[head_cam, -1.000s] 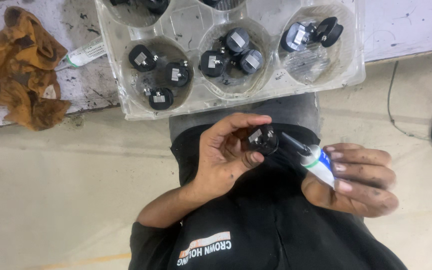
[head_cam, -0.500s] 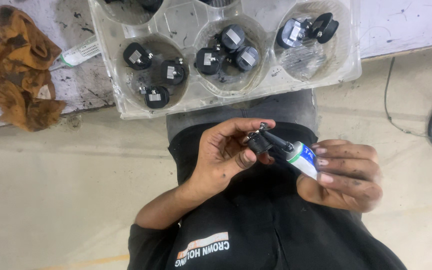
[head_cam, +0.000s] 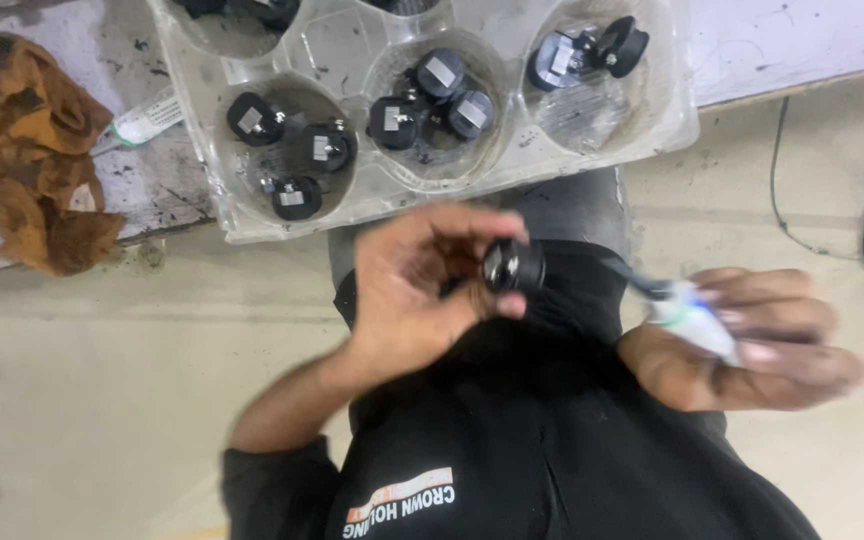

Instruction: The person holds a tube of adhesive and squeezes it onto black plastic components, working on one part at a time and placing the treated parts into a plastic tray on the workbench. They occasionally wipe the tube tip on a cloth and reach into the tray for the next part.

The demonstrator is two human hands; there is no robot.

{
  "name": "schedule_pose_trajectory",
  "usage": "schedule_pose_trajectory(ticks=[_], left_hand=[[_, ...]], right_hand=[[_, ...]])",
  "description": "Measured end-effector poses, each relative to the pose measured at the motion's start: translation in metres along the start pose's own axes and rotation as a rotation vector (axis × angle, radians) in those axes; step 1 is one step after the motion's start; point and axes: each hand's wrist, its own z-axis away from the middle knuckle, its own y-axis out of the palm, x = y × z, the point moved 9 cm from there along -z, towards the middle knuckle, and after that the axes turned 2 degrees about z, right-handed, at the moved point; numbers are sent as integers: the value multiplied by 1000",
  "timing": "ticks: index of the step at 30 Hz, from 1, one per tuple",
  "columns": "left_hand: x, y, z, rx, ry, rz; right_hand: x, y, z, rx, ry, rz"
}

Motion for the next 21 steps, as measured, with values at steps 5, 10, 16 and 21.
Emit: schedule_pose_trajectory(ticks=[5,10,16,21], left_hand=[[-43,17,-70,208,238,-560],[-51,60,-116,498,586,-1269],[-19,89,-142,625,659,-1502],[4,77,-152,643,502,-1483]], right_hand=[[-6,-36,-6,-70,100,57],[-5,-45,-7,-89,133,76],[-4,-48,-5,-135,185,93],[-7,-51,-7,-107,195,102]])
